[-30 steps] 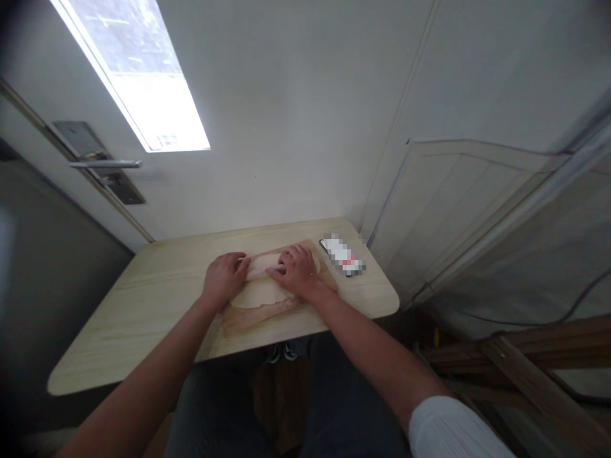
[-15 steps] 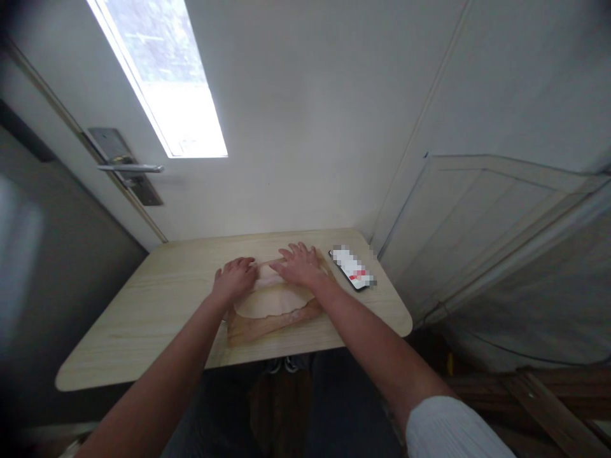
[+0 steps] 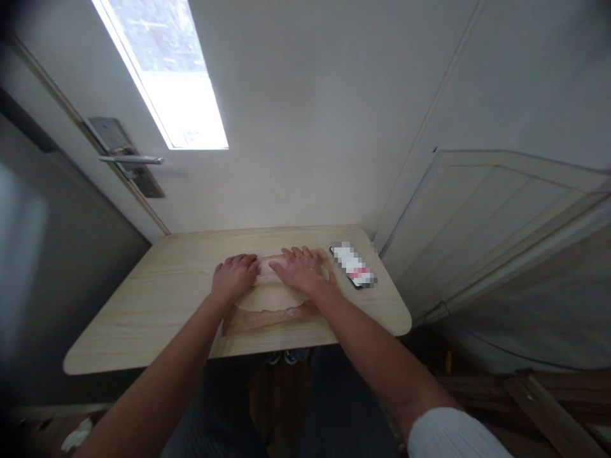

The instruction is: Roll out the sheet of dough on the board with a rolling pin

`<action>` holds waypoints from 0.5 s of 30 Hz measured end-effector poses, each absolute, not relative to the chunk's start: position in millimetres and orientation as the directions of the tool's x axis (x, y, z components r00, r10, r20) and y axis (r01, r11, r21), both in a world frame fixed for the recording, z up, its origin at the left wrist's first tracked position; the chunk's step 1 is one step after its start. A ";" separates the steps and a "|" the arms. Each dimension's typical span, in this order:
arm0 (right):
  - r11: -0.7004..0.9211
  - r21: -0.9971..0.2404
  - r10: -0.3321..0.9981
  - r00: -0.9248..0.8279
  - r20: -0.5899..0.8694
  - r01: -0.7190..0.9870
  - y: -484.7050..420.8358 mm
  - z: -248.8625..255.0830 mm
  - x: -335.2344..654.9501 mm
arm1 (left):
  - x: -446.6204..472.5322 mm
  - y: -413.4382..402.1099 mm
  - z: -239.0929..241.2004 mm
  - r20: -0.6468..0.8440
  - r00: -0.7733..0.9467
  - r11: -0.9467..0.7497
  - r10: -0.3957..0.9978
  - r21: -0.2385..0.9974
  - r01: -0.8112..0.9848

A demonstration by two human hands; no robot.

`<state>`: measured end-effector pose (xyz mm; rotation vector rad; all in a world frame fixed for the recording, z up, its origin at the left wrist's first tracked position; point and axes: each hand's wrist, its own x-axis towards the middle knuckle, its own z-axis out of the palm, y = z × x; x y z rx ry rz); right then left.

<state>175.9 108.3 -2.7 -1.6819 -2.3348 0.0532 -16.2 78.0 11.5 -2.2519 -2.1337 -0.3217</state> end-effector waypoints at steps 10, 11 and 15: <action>0.269 -0.201 0.946 -0.219 0.239 0.942 85.9 -5.4 171.4 | -19.1 69.0 0.8 0.281 0.095 -0.125 0.955 0.093 0.988; 0.270 -0.199 0.943 -0.217 0.254 0.942 82.5 -5.1 171.4 | -17.9 64.8 0.6 0.291 0.090 -0.122 0.952 0.092 0.988; 0.275 -0.192 0.932 -0.212 0.293 0.942 70.8 -5.9 171.4 | -14.2 51.5 2.5 0.293 0.075 -0.105 0.953 0.088 0.991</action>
